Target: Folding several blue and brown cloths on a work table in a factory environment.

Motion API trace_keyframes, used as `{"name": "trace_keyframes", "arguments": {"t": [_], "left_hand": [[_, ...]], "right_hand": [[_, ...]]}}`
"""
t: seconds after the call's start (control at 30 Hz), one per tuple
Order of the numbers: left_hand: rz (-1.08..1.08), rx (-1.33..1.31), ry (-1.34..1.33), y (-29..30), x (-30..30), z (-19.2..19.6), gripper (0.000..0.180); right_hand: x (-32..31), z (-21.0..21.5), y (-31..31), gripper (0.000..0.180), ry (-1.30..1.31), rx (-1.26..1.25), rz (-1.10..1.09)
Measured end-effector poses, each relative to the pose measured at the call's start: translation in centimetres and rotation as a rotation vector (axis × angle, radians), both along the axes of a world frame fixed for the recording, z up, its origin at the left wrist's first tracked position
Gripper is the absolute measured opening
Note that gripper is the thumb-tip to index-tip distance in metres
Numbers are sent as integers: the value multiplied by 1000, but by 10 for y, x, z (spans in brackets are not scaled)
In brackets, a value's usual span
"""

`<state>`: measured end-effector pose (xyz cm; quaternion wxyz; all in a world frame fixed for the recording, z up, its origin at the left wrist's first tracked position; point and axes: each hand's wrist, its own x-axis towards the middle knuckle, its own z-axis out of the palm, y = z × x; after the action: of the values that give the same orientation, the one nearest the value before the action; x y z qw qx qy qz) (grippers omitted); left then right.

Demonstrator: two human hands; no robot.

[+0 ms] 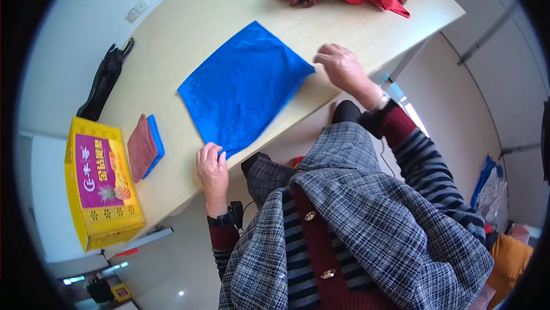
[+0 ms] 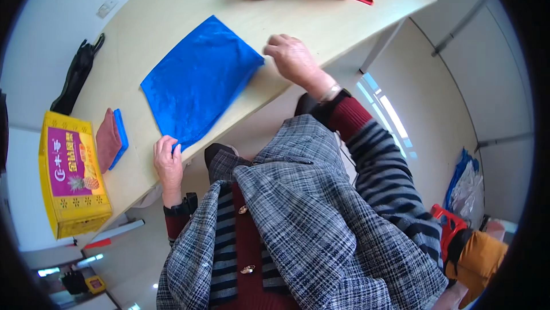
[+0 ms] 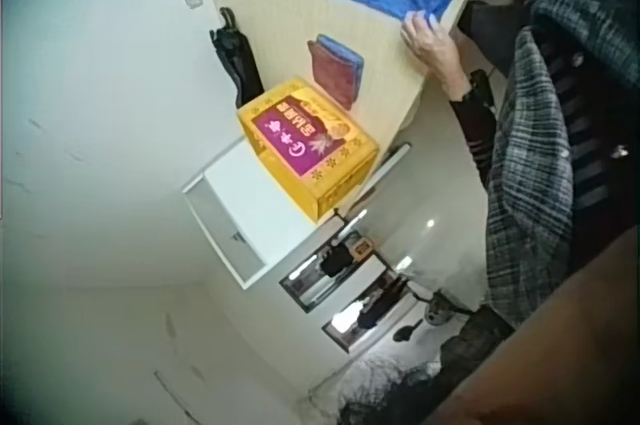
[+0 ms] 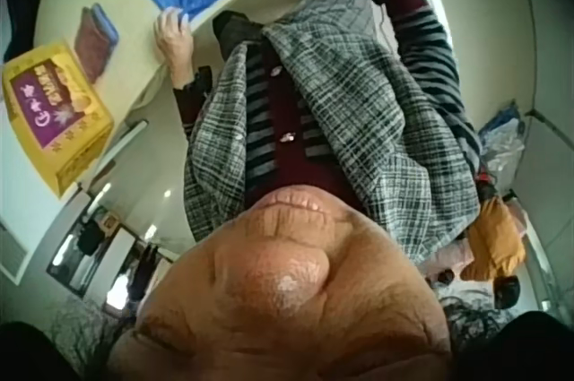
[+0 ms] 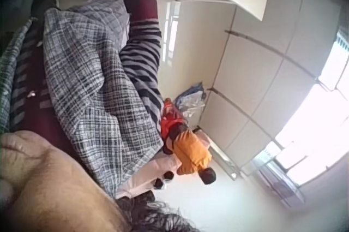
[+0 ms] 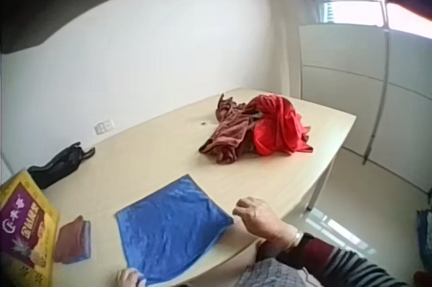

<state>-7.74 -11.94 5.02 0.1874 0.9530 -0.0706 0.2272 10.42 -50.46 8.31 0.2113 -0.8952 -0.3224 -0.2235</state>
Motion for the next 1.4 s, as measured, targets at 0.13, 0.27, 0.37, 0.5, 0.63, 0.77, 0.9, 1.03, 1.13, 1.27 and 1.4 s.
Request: {"name": "trace_keyframes", "arguments": {"t": [0.13,0.27,0.37,0.5,0.63,0.77,0.9,1.03,1.13,1.27,1.4], "left_hand": [[-37,-50,-37,-3,-11,7,15],[-64,-89,-121,-8,-9,-7,15],[46,-117,-120,-19,-19,-5,15],[180,-104,-102,-27,-38,1,16],[161,-87,-173,-28,-40,4,18],[68,-188,-154,-33,-24,-6,16],[93,-594,93,-13,-25,-4,23],[153,58,65,-13,-35,32,27],[91,173,13,-30,-24,18,25],[82,244,-3,-40,-13,12,20],[122,249,-34,-36,-15,12,18]], "right_hand": [[-11,-15,-28,22,10,41,-1],[-45,6,-7,29,159,57,183],[-25,-22,-12,30,143,-51,216],[10,-49,-23,30,163,-49,321],[24,-59,-30,26,83,-74,277],[7,-43,-58,31,57,-152,174],[-6,-15,-10,26,173,-159,103],[9,8,9,18,109,-88,251],[11,13,-9,13,52,-93,265],[14,17,-30,9,35,-220,220],[5,37,-28,4,-64,-167,227]]}}
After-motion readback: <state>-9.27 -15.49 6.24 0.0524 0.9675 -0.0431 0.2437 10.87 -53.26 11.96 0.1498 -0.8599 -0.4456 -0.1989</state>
